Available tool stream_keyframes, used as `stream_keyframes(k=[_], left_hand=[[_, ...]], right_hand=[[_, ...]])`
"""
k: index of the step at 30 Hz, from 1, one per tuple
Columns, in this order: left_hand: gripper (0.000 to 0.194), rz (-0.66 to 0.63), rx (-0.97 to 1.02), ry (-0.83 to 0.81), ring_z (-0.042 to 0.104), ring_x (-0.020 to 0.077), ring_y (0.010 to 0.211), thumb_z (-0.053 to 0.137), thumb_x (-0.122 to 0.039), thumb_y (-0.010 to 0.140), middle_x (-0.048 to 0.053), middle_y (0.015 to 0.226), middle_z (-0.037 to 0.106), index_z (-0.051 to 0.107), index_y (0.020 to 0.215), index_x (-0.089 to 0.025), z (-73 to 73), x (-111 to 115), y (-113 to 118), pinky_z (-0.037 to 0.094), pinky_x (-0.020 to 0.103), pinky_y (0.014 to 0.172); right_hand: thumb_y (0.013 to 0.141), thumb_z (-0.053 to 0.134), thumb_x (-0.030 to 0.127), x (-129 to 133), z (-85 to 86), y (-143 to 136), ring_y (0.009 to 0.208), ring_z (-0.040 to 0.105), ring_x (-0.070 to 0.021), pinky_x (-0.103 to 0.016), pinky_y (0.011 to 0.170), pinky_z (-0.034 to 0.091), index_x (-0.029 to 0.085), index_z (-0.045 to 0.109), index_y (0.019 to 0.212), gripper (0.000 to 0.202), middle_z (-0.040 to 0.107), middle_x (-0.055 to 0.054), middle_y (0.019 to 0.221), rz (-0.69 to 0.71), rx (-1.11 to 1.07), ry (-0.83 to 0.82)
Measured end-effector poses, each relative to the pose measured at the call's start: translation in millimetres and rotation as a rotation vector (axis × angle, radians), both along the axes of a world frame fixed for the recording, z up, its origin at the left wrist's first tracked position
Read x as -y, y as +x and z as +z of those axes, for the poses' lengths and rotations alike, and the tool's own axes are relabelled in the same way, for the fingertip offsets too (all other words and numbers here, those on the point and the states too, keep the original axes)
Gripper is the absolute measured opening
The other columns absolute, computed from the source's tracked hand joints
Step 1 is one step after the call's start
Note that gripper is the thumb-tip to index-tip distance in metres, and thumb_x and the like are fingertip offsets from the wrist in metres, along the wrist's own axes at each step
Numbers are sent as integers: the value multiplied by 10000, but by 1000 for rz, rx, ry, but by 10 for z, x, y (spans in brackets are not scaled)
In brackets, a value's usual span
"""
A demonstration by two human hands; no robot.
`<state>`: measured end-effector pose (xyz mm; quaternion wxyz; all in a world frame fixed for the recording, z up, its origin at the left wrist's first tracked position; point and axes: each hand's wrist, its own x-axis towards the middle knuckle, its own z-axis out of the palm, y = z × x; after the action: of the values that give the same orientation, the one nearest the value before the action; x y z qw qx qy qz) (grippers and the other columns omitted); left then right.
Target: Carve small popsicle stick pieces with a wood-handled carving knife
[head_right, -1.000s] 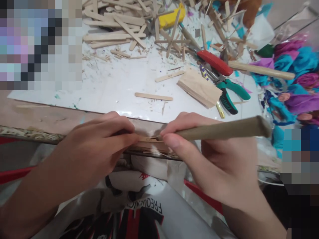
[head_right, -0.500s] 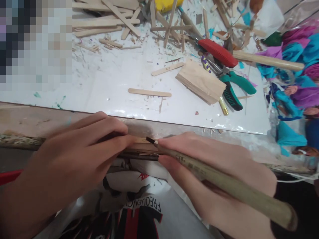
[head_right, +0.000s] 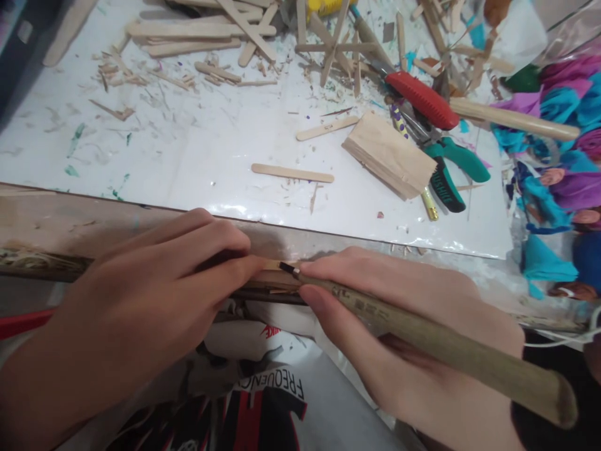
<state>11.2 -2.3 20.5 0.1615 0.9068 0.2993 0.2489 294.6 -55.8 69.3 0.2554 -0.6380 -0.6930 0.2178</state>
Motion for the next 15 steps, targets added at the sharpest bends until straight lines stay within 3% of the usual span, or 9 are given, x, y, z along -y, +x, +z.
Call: stream_keyframes(k=[6, 11, 15], left_hand=[[441, 5, -7, -9, 762, 285, 1056, 531, 52, 1184, 82, 1129, 831, 933, 1213, -126, 7, -3, 9, 693, 425, 980], [476, 3, -6, -2, 751, 277, 1036, 512, 60, 1177, 72, 1114, 829, 940, 1171, -148, 13, -7, 17, 677, 426, 967], [419, 3, -1, 7, 765, 300, 1076, 550, 44, 1173, 88, 1131, 828, 933, 1195, -124, 1, -13, 20, 685, 448, 982]], right_hand=[[971, 1049, 580, -15, -30, -5, 872, 955, -371, -412, 613, 779, 400, 991, 1040, 202, 934, -48, 937, -86, -50, 70], [988, 1046, 574, -88, -19, -2, 865, 959, -352, -384, 619, 773, 386, 996, 1024, 198, 944, -55, 942, -77, -42, 71], [1074, 987, 543, -161, 54, 18, 781, 959, -294, -305, 556, 724, 383, 1022, 1031, 169, 983, -38, 971, 69, 44, 36]])
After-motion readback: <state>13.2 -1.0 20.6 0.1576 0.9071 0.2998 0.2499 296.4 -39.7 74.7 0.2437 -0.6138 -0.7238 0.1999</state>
